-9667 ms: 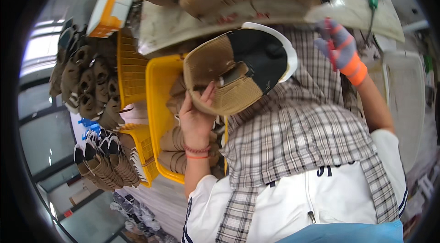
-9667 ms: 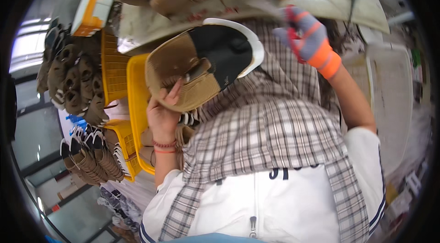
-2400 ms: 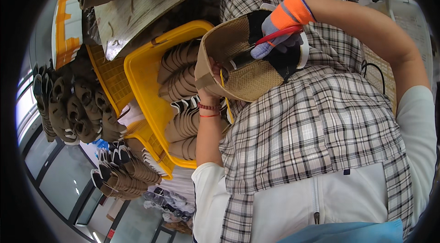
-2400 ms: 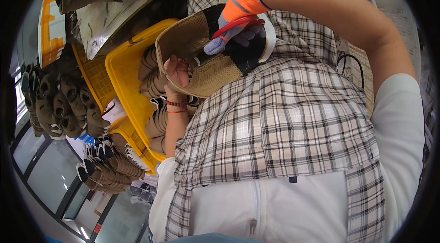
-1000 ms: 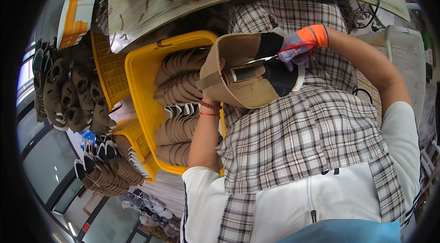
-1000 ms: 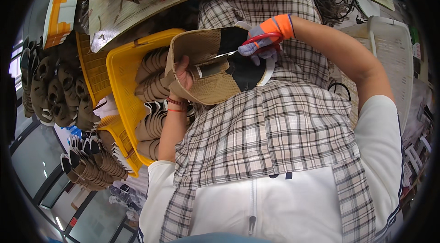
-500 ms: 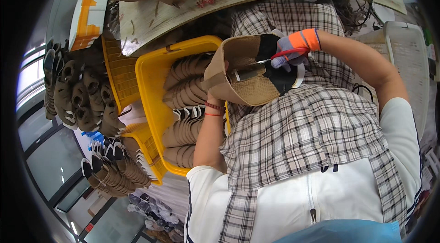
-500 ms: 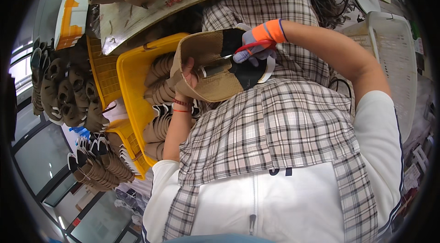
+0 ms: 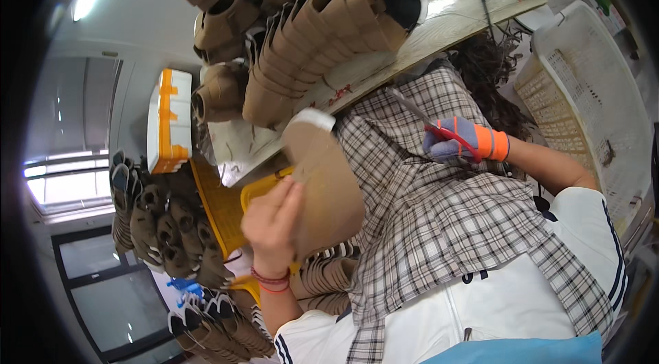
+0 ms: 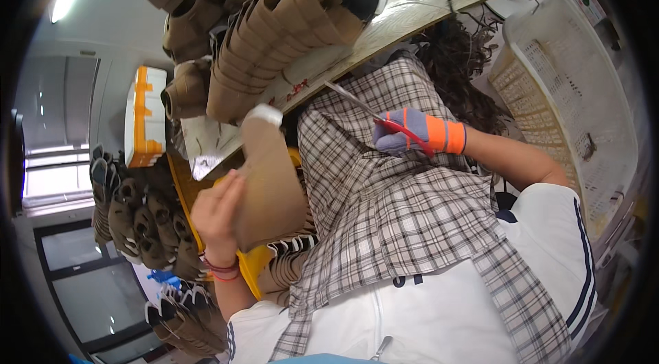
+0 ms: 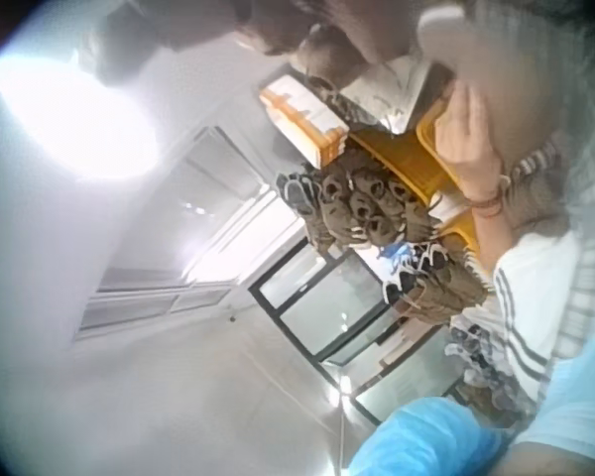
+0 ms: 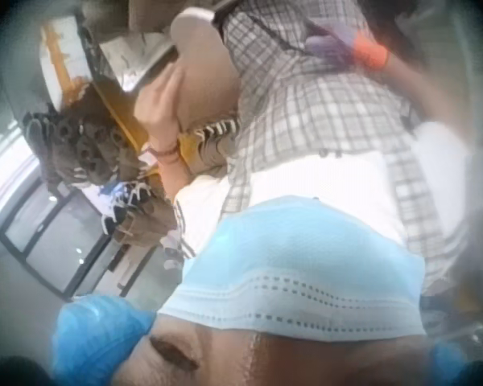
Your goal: The person repeatedly picks up brown shoe uppers from a yellow crate and uses scissors to trim excess material from the inner lining. After trimming each piece, the person places it on a nearby table and continues with the next item.
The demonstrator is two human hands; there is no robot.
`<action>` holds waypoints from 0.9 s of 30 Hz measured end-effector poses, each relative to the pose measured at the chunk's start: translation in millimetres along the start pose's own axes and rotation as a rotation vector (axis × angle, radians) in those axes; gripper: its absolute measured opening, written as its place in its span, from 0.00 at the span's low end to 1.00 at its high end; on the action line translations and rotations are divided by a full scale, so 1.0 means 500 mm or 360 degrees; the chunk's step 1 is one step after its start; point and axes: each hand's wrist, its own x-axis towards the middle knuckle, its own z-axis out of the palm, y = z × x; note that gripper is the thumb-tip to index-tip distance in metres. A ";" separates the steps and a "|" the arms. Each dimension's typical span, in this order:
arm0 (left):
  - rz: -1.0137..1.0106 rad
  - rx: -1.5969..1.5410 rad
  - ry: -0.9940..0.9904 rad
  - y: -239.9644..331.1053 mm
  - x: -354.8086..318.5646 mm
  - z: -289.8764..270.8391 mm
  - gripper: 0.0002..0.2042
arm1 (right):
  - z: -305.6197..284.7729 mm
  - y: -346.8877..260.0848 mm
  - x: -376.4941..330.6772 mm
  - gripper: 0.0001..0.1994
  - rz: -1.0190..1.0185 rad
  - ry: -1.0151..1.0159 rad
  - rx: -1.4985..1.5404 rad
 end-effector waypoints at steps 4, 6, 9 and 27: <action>-0.0070 -0.0935 0.0397 -0.035 0.094 0.095 0.14 | 0.053 -0.072 -0.001 0.24 -0.0455 0.0131 0.0319; -0.0057 -0.1245 0.0377 -0.024 0.170 0.183 0.14 | 0.062 -0.120 -0.019 0.31 -0.0700 0.0047 0.0449; 0.0133 -0.1351 0.0425 -0.002 0.262 0.296 0.14 | 0.093 -0.143 -0.018 0.33 -0.0869 0.0375 0.0450; -0.0976 -0.1304 0.1103 -0.096 0.047 0.335 0.12 | -0.361 -0.153 0.072 0.21 -0.0996 0.1628 -0.1092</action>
